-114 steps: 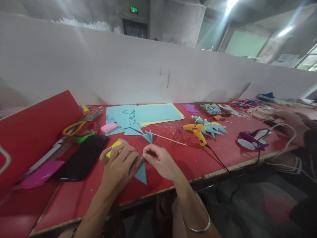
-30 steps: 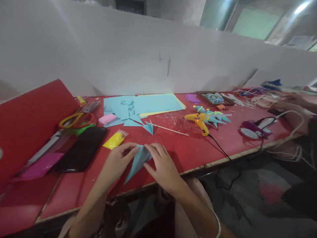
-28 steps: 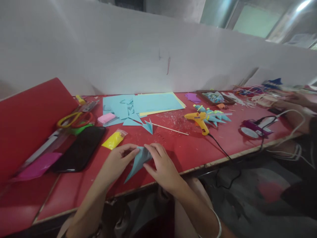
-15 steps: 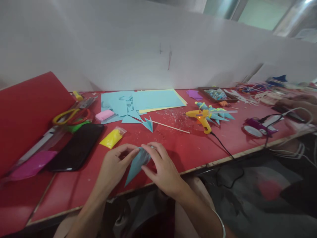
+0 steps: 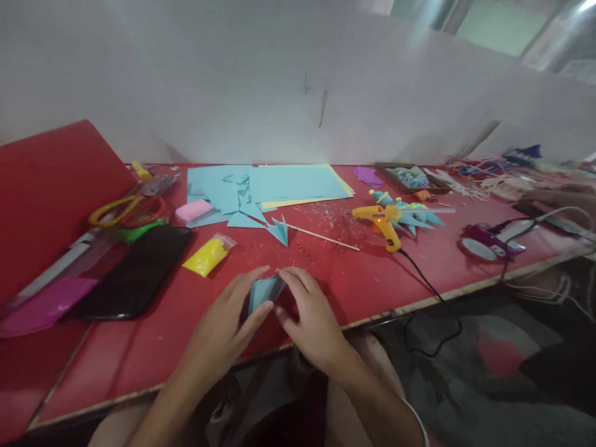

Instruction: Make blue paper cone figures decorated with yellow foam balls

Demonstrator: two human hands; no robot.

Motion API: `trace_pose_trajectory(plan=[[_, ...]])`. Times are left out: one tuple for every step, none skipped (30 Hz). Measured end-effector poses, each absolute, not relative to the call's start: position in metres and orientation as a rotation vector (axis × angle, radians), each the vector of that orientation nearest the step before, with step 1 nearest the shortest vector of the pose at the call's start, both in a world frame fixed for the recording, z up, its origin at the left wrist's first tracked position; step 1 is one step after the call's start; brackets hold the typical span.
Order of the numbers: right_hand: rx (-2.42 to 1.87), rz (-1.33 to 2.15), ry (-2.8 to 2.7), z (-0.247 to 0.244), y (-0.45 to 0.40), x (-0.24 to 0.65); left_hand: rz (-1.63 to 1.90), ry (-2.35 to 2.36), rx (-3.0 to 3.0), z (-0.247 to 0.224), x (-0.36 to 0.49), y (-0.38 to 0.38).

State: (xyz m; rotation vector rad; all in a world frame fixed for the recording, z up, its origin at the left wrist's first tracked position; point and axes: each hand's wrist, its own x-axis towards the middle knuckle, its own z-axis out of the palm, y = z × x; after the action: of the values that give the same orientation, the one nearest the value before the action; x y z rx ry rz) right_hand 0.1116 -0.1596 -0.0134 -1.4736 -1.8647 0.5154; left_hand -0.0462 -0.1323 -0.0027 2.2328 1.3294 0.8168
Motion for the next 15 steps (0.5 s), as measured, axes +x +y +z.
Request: trace_pose_trajectory(plan=[[-1.472, 0.524, -1.867, -0.014, -0.16, 0.112, 0.786, 1.303, 2.246, -0.003, -0.047, -0.133], [-1.465, 0.532, -1.866, -0.014, -0.16, 0.112, 0.765, 1.281, 2.251, -0.002, -0.048, -0.134], [-1.453, 0.539, -1.862, -0.015, -0.16, 0.112, 0.751, 1.266, 2.252, -0.001, -0.048, -0.134], [-1.442, 0.544, -1.854, -0.015, -0.16, 0.112, 0.742, 1.259, 2.252, 0.0, -0.049, -0.135], [-1.434, 0.548, -1.842, -0.015, -0.16, 0.112, 0.731, 1.262, 2.251, 0.0, -0.049, -0.135], [-1.429, 0.556, -1.825, -0.015, -0.16, 0.112, 0.719, 1.277, 2.25, 0.0, -0.048, -0.134], [-1.428, 0.57, -1.806, -0.014, -0.16, 0.113, 0.706, 1.301, 2.25, 0.0, -0.048, -0.134], [-1.429, 0.587, -1.787, -0.013, -0.16, 0.115, 0.699, 1.335, 2.249, 0.0, -0.048, -0.132], [-1.427, 0.609, -1.774, -0.012, -0.16, 0.116, 0.697, 1.373, 2.246, -0.001, -0.047, -0.131], [-1.423, 0.632, -1.77, -0.011, -0.16, 0.118, 0.698, 1.407, 2.246, -0.002, -0.047, -0.129], [-1.417, 0.655, -1.779, -0.01, -0.16, 0.121, 0.699, 1.431, 2.25, -0.003, -0.047, -0.128], [-1.416, 0.674, -1.802, -0.009, -0.16, 0.124, 0.701, 1.442, 2.26, -0.003, -0.048, -0.126], [-1.42, 0.683, -1.836, -0.008, -0.16, 0.127, 0.694, 1.441, 2.278, -0.003, -0.048, -0.125], [-1.423, 0.68, -1.884, -0.006, -0.16, 0.13, 0.668, 1.446, 2.305, -0.002, -0.048, -0.125], [-1.418, 0.665, -1.951, -0.005, -0.16, 0.134, 0.616, 1.482, 2.336, -0.002, -0.049, -0.125]])
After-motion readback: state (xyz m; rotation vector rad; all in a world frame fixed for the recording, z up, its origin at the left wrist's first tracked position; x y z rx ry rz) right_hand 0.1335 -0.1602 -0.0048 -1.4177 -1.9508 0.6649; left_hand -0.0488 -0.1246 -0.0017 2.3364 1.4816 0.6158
